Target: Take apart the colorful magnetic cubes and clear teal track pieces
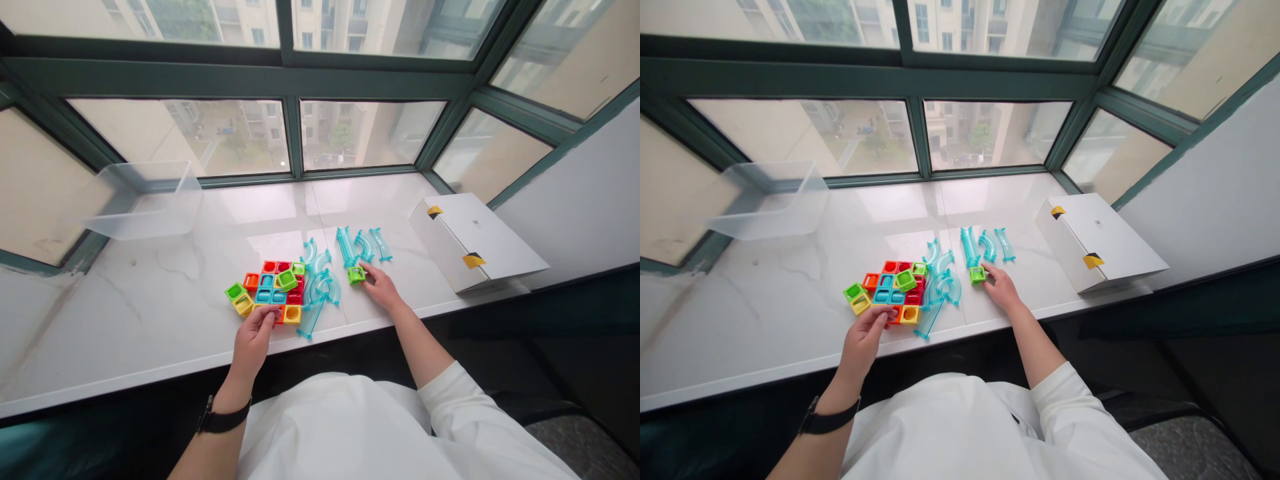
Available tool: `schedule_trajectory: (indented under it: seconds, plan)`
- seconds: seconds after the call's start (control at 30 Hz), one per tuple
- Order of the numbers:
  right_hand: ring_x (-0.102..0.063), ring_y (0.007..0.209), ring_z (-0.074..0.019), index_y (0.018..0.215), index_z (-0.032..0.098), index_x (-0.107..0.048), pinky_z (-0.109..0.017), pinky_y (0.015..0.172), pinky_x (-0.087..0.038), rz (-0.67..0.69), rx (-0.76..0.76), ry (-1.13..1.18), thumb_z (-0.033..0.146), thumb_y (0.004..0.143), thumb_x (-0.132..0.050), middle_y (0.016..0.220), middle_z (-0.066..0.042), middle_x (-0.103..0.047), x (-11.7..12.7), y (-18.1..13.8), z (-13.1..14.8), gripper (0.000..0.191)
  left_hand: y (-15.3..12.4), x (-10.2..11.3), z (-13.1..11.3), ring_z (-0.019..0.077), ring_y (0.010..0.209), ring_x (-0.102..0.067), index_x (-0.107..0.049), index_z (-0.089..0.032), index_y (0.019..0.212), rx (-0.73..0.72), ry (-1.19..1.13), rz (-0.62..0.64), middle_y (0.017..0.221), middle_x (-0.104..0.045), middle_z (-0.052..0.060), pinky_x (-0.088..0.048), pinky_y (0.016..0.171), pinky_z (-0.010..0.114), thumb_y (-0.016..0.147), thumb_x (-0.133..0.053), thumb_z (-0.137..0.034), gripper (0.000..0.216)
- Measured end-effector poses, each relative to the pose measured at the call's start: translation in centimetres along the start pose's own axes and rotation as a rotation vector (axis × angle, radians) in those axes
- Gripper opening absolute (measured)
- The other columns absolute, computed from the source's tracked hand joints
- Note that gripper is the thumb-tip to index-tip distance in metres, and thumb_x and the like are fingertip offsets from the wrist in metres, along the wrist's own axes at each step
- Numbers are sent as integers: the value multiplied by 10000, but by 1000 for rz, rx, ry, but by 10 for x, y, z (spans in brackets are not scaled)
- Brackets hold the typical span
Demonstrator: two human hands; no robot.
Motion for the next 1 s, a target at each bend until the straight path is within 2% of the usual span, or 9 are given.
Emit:
schedule_trajectory:
  seconds: [0.23, 0.4, 0.57, 1.0]
  plan:
    - [-704, 1111, -292, 1381, 304, -699, -485, 1025, -570, -39, 19, -51, 226, 843, -702, 1241, -68, -752, -6, -4, -5, 544, 1, -1, 5, 267, 1061, -729, -774, -224, 1122, 28, -15, 1, 1115, -784, 95, -601, 881, 379, 961, -659, -528, 362]
    - [-661, 1154, -318, 1090, 245, -751, -501, 1060, -536, -125, 90, -94, 273, 844, -704, 1168, -101, -725, -10, -7, 1, 252, 1, -2, 6, 267, 1061, -729, -777, -227, 1121, 32, -10, 8, 1118, -782, 96, -607, 891, 384, 965, -655, -527, 360]
    - [-658, 1098, -303, 869, 255, -700, -486, 1020, -537, -143, 63, -109, 281, 860, -678, 1123, -88, -719, -11, -9, 5, 35, 1, -2, 7, 265, 1054, -732, -774, -231, 1122, 41, -14, 10, 1115, -782, 95, -611, 887, 383, 962, -659, -533, 360]
    - [-639, 1079, -314, 870, 263, -667, -485, 990, -525, -131, 57, -129, 282, 874, -675, 1090, -85, -730, -9, -10, 13, 21, 2, -4, 11, 268, 1035, -742, -763, -220, 1140, 42, -5, 24, 1117, -789, 106, -614, 871, 387, 962, -643, -569, 410]
Point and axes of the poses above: each hand's wrist, its own y-axis towards the middle knuckle, its own x-axis out of the back of the hand, z = x × y, the point moved 1 cm from there along y, towards the middle knuckle
